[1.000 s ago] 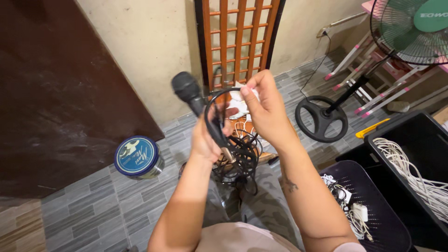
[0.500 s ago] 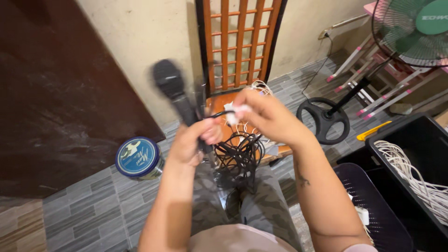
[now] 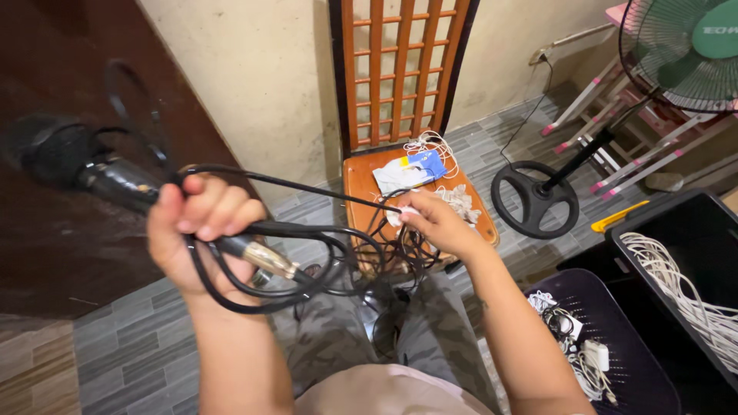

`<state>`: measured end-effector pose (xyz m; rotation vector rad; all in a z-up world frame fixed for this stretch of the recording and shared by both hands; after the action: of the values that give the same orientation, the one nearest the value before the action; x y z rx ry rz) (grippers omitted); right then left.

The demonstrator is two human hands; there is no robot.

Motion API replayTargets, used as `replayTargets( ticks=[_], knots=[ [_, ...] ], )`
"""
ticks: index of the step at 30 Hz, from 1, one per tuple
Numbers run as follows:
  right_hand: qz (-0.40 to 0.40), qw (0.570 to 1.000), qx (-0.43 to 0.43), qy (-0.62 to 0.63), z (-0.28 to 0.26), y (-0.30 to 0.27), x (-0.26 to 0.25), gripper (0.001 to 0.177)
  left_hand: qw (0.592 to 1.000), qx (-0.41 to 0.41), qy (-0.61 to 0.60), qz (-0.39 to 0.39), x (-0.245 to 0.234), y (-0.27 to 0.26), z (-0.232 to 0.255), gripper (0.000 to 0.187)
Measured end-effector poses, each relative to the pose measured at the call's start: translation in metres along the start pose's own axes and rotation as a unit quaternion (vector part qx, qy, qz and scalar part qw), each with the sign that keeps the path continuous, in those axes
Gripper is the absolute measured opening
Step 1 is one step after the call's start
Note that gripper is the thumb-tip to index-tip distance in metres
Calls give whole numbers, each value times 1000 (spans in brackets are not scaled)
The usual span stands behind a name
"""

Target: The person cleans a black wired microphone using a white tissue. They wipe the microphone head and the cable repeatedly while holding the device in their left hand. The task takes place on a wooden chair in a room with a fan and a storage bin nearby.

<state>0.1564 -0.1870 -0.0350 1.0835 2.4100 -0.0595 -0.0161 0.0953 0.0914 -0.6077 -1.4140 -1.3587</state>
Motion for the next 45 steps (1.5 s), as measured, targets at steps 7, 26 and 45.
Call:
replayTargets(
  ticks=[7, 26, 45],
  knots=[
    [15, 956, -44, -290, 26, -6, -22, 20, 996, 72, 14, -47, -22, -11, 60, 23],
    [80, 918, -73, 382, -62, 36, 119, 24, 995, 11, 87, -45, 20, -1, 26, 18],
    [-36, 924, -261, 275, -174, 35, 106, 26, 987, -28, 158, -7, 15, -5, 30, 17]
  ],
)
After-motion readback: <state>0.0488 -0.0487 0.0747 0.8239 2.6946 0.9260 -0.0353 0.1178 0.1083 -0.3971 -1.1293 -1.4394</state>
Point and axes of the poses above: each hand's wrist, its own y-axis towards the middle knuckle, its own x-axis out of the palm, z = x × y, the point moved 4 cm from there along y, towards the middle knuckle, and after that the axes turned 2 degrees about z, right-handed, at the moved point
